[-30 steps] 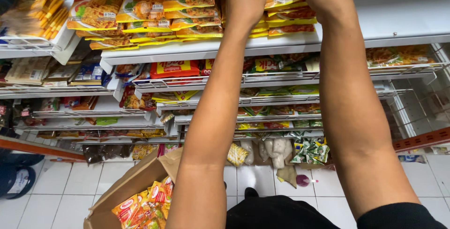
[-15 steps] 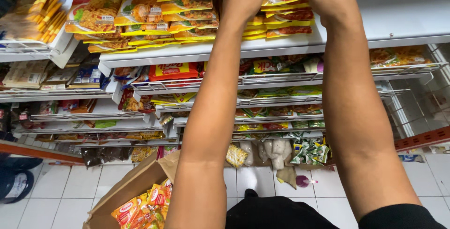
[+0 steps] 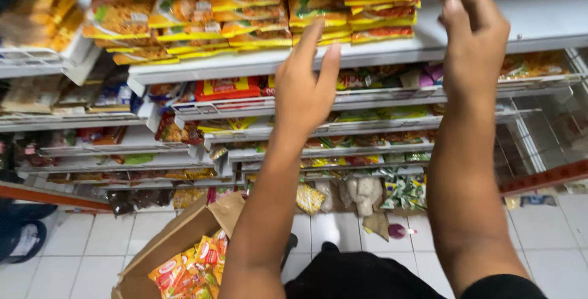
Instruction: The person takes individual seasoning packets from a cardboard box, wipes each packet with a cloth, scans the barcode with a handheld scanner, and places the packets onto a store shelf.
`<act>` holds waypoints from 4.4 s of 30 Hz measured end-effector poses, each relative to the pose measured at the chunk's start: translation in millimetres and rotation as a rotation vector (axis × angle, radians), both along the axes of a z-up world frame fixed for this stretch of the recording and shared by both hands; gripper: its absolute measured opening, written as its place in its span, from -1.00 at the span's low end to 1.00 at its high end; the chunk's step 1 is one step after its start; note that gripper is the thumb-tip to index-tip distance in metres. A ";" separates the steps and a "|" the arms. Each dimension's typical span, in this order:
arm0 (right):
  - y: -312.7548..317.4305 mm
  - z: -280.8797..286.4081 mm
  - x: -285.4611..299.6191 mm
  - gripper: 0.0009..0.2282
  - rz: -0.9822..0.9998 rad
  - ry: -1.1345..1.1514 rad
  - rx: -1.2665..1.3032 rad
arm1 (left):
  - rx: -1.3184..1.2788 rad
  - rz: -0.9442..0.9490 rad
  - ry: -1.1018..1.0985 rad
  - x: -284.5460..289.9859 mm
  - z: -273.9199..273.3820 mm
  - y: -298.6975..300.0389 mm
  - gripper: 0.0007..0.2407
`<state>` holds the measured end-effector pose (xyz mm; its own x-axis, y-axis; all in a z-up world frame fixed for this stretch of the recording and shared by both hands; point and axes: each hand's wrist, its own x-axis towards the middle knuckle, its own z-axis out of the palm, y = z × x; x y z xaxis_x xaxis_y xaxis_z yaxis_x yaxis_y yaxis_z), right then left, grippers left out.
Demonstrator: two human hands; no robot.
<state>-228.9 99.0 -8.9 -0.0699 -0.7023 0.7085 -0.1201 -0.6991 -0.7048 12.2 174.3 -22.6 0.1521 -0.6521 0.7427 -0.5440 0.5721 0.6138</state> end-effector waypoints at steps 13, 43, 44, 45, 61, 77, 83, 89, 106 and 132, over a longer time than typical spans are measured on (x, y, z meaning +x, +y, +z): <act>182.9 -321.5 142.8 -0.83 0.687 0.399 0.954 | 0.719 0.264 0.666 63.6 -344.3 272.0 -0.80; 393.9 -443.8 308.8 -0.76 1.309 0.982 1.151 | 0.833 0.829 0.496 359.7 -476.2 443.8 -0.72; 391.6 -442.4 287.9 -0.76 1.230 1.093 1.224 | 0.965 0.891 0.407 370.9 -503.5 426.3 -0.66; 391.1 -442.8 267.0 -0.76 1.144 1.202 1.294 | 1.097 0.912 0.360 388.2 -531.4 408.3 -0.64; 420.8 -423.5 90.3 -0.55 0.536 1.247 1.731 | 1.529 1.308 0.293 393.0 -650.2 370.8 -0.74; 345.7 -282.9 331.5 -0.70 1.297 0.662 0.750 | 0.247 -0.044 1.941 246.2 -434.8 488.8 -0.56; 415.4 -269.8 419.2 -0.64 1.019 0.720 -0.002 | -0.184 0.067 1.760 238.1 -378.0 428.6 -0.57; 407.6 -301.4 389.5 -0.65 0.930 0.721 -0.062 | -0.133 0.101 1.653 256.1 -301.5 444.3 -0.52; 446.8 -222.4 482.3 -0.60 0.591 0.511 0.027 | 0.121 -0.160 1.532 306.9 -267.1 451.5 -0.49; 535.3 -198.7 502.2 -0.45 1.012 0.597 0.147 | -0.173 -0.059 1.595 431.4 -360.3 477.1 -0.56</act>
<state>273.2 634.3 -207.6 0.8790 -0.3256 0.3484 0.1039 -0.5822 -0.8064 443.6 651.4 -382.9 0.7851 -0.6141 -0.0803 0.5821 0.6876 0.4340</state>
